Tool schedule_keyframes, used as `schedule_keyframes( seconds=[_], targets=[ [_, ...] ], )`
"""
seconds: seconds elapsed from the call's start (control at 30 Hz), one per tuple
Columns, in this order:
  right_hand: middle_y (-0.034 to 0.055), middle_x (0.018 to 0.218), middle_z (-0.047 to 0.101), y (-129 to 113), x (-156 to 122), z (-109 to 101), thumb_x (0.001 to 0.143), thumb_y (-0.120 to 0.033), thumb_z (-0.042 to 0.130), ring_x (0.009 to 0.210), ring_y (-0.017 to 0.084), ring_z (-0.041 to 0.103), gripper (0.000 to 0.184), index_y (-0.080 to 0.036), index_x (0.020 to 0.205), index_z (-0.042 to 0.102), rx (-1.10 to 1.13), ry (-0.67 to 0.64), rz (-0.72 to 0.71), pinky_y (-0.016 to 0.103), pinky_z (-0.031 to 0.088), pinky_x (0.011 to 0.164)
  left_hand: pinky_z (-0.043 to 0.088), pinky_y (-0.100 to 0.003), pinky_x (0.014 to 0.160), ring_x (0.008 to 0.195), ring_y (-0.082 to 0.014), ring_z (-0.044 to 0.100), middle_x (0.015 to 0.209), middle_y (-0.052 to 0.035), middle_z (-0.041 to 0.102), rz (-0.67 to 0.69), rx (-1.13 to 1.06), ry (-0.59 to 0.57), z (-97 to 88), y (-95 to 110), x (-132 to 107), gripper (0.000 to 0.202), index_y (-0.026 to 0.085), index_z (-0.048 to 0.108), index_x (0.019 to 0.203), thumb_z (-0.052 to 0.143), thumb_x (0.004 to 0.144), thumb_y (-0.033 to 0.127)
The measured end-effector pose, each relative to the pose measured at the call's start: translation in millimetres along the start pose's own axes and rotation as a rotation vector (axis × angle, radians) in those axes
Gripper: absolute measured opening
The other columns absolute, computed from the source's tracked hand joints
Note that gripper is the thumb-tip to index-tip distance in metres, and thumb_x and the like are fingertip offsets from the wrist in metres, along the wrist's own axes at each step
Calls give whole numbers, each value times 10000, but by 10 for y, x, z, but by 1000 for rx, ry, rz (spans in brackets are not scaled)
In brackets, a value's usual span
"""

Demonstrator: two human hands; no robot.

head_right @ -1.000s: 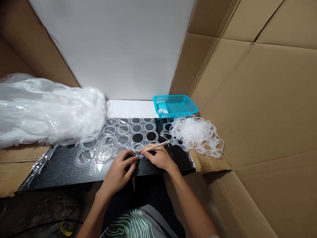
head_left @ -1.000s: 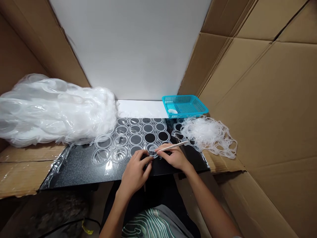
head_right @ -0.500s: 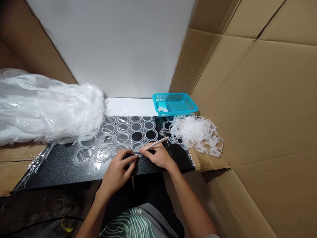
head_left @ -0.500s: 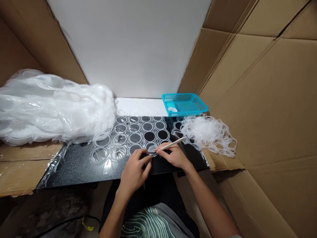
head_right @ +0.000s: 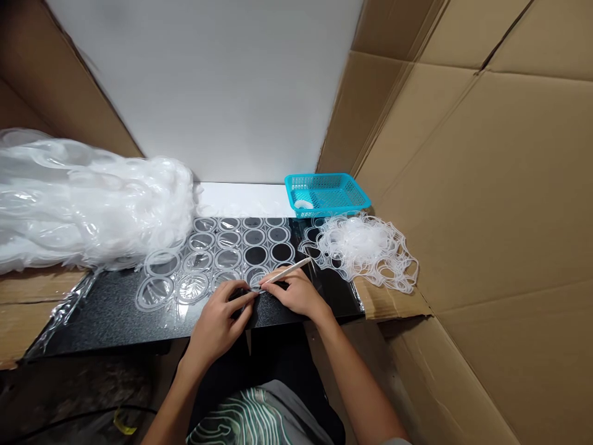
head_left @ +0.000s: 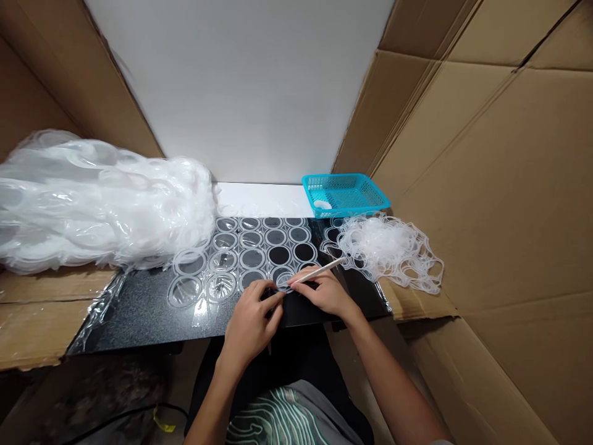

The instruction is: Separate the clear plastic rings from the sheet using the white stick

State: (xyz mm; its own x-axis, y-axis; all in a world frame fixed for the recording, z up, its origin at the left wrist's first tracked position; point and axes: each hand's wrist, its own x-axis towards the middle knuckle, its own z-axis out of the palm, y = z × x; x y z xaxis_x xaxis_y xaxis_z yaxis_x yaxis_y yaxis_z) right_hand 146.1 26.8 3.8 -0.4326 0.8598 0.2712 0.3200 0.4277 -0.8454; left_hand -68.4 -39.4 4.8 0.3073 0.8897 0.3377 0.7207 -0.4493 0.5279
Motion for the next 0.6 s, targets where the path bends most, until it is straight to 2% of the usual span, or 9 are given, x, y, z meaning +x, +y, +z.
schedule_keyframes(
  seconds=[0.4,0.6],
  targets=[
    [34,993,813,14,9,18,954,-272,688,1015,234,747,142,-268,964,830,10,8,-18,377,581,958,534,-441,952,1109,-260,601,1199,-86,627,16,65,-7,4,0,-1,283,243,721,1205,557,987,165],
    [18,990,813,43,12,33,979,-242,679,1020,223,742,145,-279,1008,816,-85,4,-95,374,563,966,534,-446,935,1100,-266,595,1189,-85,629,13,101,8,6,38,24,273,244,699,1208,553,990,173]
  ],
)
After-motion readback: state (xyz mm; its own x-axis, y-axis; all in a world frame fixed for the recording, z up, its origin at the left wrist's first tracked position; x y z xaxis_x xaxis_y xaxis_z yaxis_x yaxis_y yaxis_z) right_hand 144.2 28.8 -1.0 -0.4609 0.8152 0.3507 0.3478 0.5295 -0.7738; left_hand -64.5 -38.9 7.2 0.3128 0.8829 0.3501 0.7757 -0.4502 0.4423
